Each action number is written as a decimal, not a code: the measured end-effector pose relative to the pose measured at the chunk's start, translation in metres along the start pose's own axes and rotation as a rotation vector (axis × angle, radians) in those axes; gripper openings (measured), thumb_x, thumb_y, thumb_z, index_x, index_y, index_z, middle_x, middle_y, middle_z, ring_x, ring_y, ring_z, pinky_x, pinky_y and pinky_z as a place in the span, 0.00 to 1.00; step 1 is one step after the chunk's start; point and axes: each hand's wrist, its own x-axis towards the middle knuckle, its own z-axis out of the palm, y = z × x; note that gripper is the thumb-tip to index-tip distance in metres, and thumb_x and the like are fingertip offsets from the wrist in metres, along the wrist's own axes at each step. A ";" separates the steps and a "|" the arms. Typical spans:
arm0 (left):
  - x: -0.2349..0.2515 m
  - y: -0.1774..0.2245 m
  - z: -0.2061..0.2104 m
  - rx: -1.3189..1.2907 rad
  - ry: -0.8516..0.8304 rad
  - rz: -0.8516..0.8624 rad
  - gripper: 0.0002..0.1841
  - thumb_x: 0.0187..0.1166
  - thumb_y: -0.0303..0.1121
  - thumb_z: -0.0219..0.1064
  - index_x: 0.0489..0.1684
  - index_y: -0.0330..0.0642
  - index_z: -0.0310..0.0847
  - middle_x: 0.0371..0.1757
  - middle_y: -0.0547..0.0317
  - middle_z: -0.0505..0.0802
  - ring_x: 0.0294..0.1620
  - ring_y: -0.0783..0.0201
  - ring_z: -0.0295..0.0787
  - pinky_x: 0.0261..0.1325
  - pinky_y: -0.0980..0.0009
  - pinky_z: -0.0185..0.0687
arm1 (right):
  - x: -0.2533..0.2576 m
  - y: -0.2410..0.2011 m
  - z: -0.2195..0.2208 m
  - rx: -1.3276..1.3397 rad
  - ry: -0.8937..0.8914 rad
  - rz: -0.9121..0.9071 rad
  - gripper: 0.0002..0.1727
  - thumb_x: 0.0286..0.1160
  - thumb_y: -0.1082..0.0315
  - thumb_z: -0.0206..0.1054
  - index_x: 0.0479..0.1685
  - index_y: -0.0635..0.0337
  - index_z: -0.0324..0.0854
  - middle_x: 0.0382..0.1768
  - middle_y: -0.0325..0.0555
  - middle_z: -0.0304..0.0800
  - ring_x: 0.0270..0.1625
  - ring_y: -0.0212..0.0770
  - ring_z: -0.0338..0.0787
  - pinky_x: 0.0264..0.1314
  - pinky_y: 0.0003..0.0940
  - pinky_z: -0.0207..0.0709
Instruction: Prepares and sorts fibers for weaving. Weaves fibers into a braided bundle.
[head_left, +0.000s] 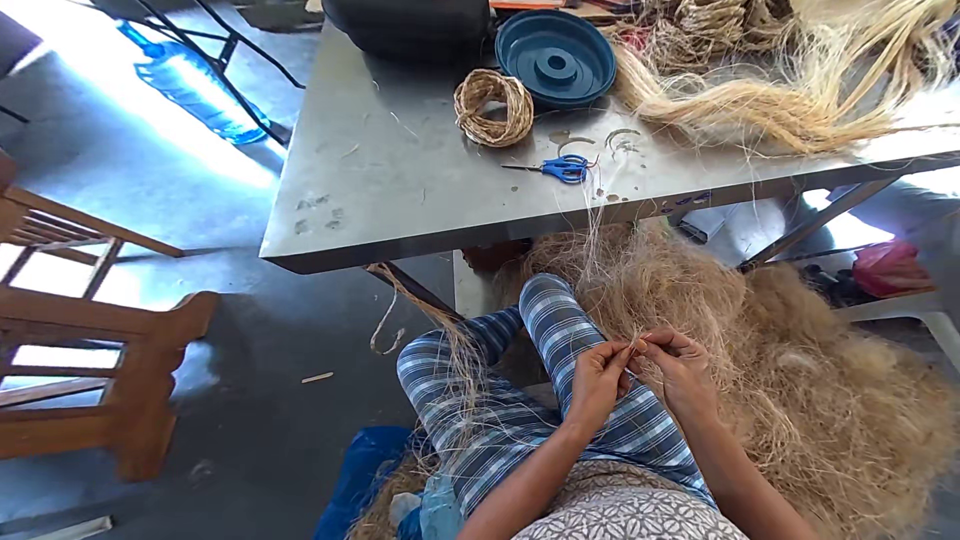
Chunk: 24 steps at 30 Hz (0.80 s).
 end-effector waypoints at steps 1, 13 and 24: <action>0.000 -0.001 0.000 -0.005 -0.002 0.003 0.10 0.88 0.23 0.57 0.44 0.30 0.86 0.27 0.64 0.90 0.18 0.80 0.76 0.24 0.84 0.73 | 0.000 0.001 0.000 0.001 0.001 -0.009 0.08 0.65 0.84 0.73 0.33 0.62 0.92 0.34 0.37 0.95 0.36 0.27 0.92 0.47 0.22 0.88; 0.004 -0.008 -0.005 -0.184 -0.065 -0.016 0.13 0.86 0.21 0.54 0.38 0.33 0.88 0.26 0.67 0.90 0.19 0.83 0.73 0.24 0.86 0.67 | 0.000 0.008 -0.002 0.031 0.001 -0.071 0.09 0.63 0.84 0.74 0.34 0.61 0.93 0.37 0.36 0.95 0.39 0.28 0.93 0.49 0.24 0.90; -0.009 0.009 -0.049 0.335 0.079 0.421 0.09 0.82 0.23 0.58 0.43 0.32 0.86 0.33 0.72 0.91 0.30 0.85 0.81 0.36 0.84 0.80 | 0.004 -0.005 -0.030 -0.155 -0.015 -0.064 0.08 0.73 0.80 0.68 0.46 0.68 0.89 0.41 0.37 0.95 0.41 0.25 0.91 0.51 0.25 0.88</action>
